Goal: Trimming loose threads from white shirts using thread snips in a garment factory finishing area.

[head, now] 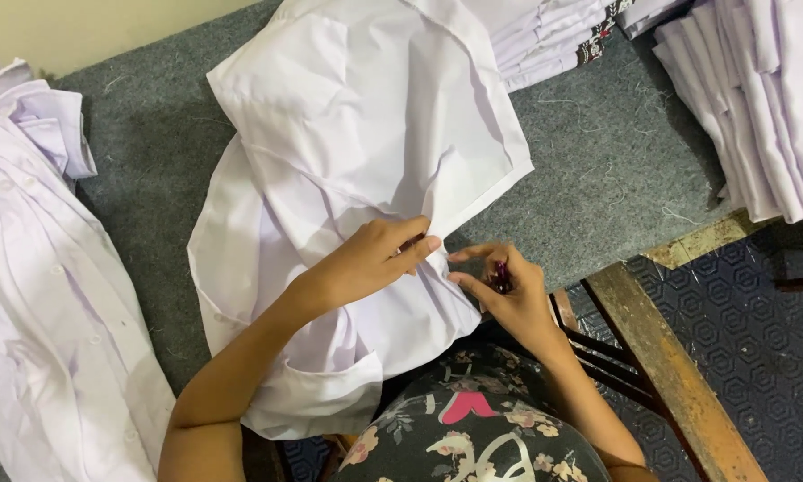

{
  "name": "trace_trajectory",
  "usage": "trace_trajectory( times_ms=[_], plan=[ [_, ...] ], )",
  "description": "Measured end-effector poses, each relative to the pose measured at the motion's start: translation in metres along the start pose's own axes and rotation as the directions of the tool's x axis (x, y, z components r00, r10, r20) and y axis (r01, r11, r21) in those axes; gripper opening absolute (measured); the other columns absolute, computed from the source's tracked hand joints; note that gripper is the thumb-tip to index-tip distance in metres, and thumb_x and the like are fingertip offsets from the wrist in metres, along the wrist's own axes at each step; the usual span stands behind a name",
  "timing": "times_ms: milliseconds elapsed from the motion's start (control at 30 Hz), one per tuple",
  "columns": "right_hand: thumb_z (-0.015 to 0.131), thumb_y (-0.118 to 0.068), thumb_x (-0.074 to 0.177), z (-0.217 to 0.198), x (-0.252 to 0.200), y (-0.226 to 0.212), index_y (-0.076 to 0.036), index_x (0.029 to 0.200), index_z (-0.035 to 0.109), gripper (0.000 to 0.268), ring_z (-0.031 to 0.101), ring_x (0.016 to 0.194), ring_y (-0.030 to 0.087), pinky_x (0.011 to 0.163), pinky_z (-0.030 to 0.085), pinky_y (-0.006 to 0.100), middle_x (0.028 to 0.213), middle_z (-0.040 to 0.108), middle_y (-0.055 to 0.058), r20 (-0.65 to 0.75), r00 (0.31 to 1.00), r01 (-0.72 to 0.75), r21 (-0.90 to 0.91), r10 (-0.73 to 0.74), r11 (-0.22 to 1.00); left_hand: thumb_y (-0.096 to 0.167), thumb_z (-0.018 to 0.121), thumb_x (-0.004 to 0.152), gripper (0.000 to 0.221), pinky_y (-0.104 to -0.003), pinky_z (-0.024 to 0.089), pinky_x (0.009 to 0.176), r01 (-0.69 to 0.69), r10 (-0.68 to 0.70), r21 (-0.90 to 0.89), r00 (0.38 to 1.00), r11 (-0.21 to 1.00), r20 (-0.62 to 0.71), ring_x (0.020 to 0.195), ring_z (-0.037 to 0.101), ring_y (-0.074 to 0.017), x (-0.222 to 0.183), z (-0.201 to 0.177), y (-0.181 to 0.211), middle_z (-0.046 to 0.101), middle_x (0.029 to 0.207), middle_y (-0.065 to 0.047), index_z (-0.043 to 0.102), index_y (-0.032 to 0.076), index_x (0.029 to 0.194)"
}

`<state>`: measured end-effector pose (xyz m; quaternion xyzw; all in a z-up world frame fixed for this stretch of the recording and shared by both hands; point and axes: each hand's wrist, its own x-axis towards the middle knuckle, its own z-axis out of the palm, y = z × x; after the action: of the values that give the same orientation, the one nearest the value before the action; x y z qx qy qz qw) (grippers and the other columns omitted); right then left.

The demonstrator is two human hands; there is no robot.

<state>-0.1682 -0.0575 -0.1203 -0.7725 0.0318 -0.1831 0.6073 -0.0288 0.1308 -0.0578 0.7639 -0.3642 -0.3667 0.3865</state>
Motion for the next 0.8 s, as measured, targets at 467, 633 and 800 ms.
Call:
trace_trajectory(
  times_ms=[467, 633, 800],
  plan=[
    [0.059, -0.062, 0.088, -0.03, -0.014, 0.016, -0.015, 0.128, 0.065, 0.062, 0.071, 0.06, 0.032, 0.06, 0.055, 0.038, 0.081, 0.077, 0.01, 0.23, 0.97, 0.049, -0.493, 0.075, 0.869, 0.035, 0.05, 0.108, 0.034, -0.03, 0.047, 0.059, -0.012, 0.013, -0.072, 1.0, 0.997, 0.011, 0.068, 0.059, -0.0171, -0.005, 0.0, 0.01, 0.071, 0.072, -0.012, 0.062, 0.008, 0.091],
    [0.066, -0.036, 0.096, -0.03, -0.019, 0.011, -0.008, 0.12, 0.061, 0.037, 0.075, 0.067, 0.032, 0.06, 0.058, 0.037, 0.089, 0.08, 0.008, 0.295, 0.955, 0.152, -0.452, -0.013, 0.879, 0.034, 0.052, 0.107, 0.033, -0.028, 0.048, 0.059, -0.02, 0.021, -0.106, 1.0, 0.994, 0.008, 0.068, 0.064, -0.0176, -0.011, -0.001, 0.02, 0.074, 0.07, -0.012, 0.063, 0.008, 0.092],
    [0.078, -0.021, 0.088, -0.028, -0.019, 0.008, 0.0, 0.11, 0.064, 0.033, 0.074, 0.066, 0.036, 0.055, 0.055, 0.037, 0.094, 0.081, 0.012, 0.265, 0.961, 0.173, -0.343, -0.082, 0.923, 0.036, 0.054, 0.105, 0.031, -0.028, 0.051, 0.061, -0.046, 0.049, -0.138, 0.999, 0.989, 0.012, 0.07, 0.072, -0.0183, -0.014, 0.002, 0.02, 0.08, 0.078, -0.011, 0.064, 0.009, 0.095]
  ],
)
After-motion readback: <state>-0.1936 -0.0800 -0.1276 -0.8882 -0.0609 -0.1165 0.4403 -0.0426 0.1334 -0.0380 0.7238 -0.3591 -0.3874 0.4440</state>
